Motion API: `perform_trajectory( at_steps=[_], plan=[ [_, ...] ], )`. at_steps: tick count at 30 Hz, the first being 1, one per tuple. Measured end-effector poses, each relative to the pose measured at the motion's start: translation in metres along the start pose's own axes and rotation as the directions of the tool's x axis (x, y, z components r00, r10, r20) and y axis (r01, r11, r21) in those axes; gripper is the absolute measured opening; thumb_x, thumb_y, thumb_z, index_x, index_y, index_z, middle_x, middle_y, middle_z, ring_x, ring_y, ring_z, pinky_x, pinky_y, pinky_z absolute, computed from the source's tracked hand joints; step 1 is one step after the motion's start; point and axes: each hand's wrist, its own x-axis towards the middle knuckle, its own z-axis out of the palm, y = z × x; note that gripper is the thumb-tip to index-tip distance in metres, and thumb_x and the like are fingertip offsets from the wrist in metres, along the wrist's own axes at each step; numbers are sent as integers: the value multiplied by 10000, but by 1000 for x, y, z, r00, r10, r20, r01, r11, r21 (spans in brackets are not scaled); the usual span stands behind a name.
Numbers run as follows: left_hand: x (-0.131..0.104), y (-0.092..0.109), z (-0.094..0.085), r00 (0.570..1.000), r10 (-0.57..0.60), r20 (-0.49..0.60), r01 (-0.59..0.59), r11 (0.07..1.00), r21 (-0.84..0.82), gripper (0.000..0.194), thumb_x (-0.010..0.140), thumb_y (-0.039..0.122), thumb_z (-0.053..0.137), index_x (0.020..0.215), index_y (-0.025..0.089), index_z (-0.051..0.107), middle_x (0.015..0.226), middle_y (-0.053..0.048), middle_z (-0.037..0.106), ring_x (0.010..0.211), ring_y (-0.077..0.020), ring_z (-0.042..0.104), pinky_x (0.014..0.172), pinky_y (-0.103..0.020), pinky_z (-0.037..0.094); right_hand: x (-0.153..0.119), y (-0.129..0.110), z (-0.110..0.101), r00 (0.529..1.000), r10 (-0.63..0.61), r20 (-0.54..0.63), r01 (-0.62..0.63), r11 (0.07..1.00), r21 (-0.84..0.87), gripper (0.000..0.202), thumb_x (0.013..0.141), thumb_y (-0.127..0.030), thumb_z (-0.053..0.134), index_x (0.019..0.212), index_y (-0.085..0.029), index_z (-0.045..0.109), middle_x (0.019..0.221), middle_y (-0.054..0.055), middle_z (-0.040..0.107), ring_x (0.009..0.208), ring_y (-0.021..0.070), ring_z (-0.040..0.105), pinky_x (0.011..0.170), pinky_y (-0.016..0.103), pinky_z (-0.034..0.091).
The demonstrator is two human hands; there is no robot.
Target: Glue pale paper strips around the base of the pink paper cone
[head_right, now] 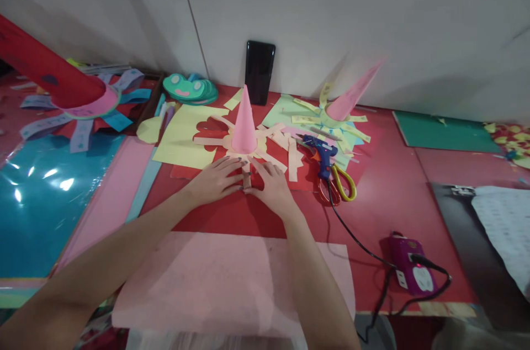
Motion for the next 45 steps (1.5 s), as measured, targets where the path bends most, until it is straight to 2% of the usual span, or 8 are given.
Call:
perform_trajectory(
  at_steps=[7, 12, 18, 22, 24, 26, 36, 45],
  plan=[
    [-1, -1, 2, 1000, 0, -3, 0, 1000, 18, 345, 945, 347, 445, 1180, 154, 607, 1311, -124, 553, 1269, -259, 459, 1098, -448, 329, 0, 0, -1, 1000, -2, 6, 2, 999, 38, 692, 789, -455, 639, 1410, -323, 365, 1043, 67, 572, 1016, 246, 550, 946, 461, 423],
    [-2, -3, 5, 989, -140, -36, 142, 988, 54, 488, 942, 388, 430, 1331, 97, 470, 1352, -155, 510, 1304, -276, 415, 1099, -434, 306, 1, -2, -2, 999, 30, 17, -31, 998, 60, 673, 785, -458, 645, 1392, -323, 389, 1044, 70, 562, 1013, 248, 551, 950, 473, 415],
    [-3, -1, 5, 969, -245, -18, 245, 965, 91, 490, 932, 439, 422, 1309, 135, 495, 1340, -153, 499, 1253, -299, 449, 1075, -454, 315, 0, -3, -4, 999, 47, 17, -48, 994, 97, 653, 768, -454, 667, 1359, -329, 418, 1014, 47, 582, 1031, 240, 555, 958, 463, 407],
    [-2, 0, 3, 967, -254, -5, 253, 963, 95, 495, 925, 440, 440, 1314, 138, 486, 1334, -156, 491, 1233, -304, 455, 1051, -453, 343, 1, -4, 1, 997, 54, -53, -48, 992, 117, 415, 781, -486, 643, 1113, -244, 578, 1063, 72, 613, 1025, 235, 575, 924, 423, 427],
    [-1, 0, 3, 965, -263, 4, 261, 960, 104, 483, 922, 427, 451, 1313, 144, 486, 1332, -154, 488, 1236, -304, 451, 1056, -460, 335, 2, -6, 5, 990, 55, -128, -38, 991, 132, 272, 848, -475, 559, 934, -219, 588, 1125, 88, 627, 1058, 238, 578, 904, 401, 431],
    [-1, 1, 2, 962, -272, 12, 269, 956, 115, 475, 917, 417, 463, 1313, 155, 485, 1338, -152, 480, 1249, -305, 440, 1068, -470, 320, 5, -9, 9, 985, 40, -170, -21, 993, 113, 264, 901, -458, 476, 853, -215, 566, 1173, 91, 636, 1060, 236, 591, 882, 384, 432],
    [-1, 1, 3, 964, -266, -7, 265, 957, 121, 493, 920, 429, 458, 1316, 138, 490, 1349, -174, 471, 1275, -316, 420, 1088, -486, 304, 10, -13, 14, 996, -26, -81, 12, 985, -170, 381, 930, -522, 367, 961, -221, 598, 1265, 61, 615, 855, 226, 637, 786, 372, 420],
    [-2, 2, 4, 970, -232, -77, 240, 963, 125, 427, 928, 394, 452, 1244, 126, 557, 1315, -171, 509, 1259, -313, 445, 1075, -473, 335, 10, -18, 13, 998, 17, -63, -30, 977, -211, 442, 955, -504, 294, 1071, -205, 598, 1206, 76, 648, 874, 229, 615, 799, 358, 385]
  ],
)
